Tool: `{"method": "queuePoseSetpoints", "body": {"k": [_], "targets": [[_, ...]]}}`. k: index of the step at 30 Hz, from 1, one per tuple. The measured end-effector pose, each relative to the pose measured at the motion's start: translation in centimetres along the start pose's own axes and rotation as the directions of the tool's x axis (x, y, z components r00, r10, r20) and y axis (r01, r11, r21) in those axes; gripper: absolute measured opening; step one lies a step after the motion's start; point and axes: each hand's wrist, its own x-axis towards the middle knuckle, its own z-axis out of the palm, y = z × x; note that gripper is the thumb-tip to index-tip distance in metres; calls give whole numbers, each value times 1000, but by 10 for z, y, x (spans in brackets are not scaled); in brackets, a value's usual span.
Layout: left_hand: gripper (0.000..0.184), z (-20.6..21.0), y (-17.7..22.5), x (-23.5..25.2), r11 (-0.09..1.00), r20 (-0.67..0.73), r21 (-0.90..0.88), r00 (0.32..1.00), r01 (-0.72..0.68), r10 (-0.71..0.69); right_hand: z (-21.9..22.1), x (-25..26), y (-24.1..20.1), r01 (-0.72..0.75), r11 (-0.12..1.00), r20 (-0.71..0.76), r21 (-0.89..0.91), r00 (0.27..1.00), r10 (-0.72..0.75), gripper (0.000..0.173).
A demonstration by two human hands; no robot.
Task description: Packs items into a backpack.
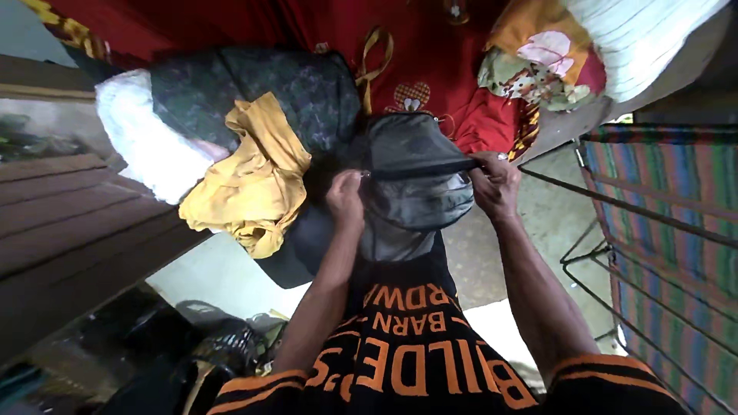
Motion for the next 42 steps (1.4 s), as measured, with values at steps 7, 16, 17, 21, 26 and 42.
{"method": "queuePoseSetpoints", "body": {"k": [7,16,17,21,26,42], "targets": [[22,20,-10,37,996,276,-81,961,22,1,-18,41,-26,-37,954,378,-297,913,153,52],[26,30,-4,70,980,170,150,973,130,-155,98,48,-75,453,856,361,-251,864,-352,17],[28,31,-6,80,962,171,177,956,206,-237,91,48,-76,468,856,382,-219,849,-366,17],[34,47,-13,120,924,312,278,886,260,-344,64,69,-61,452,880,462,-145,817,-344,19],[41,43,-8,126,940,415,330,880,89,-229,59,85,-58,259,931,365,-258,918,-154,32],[47,-141,-41,10,639,455,652,885,-409,101,109,-75,-66,-680,254,265,687,561,784,48]]}}
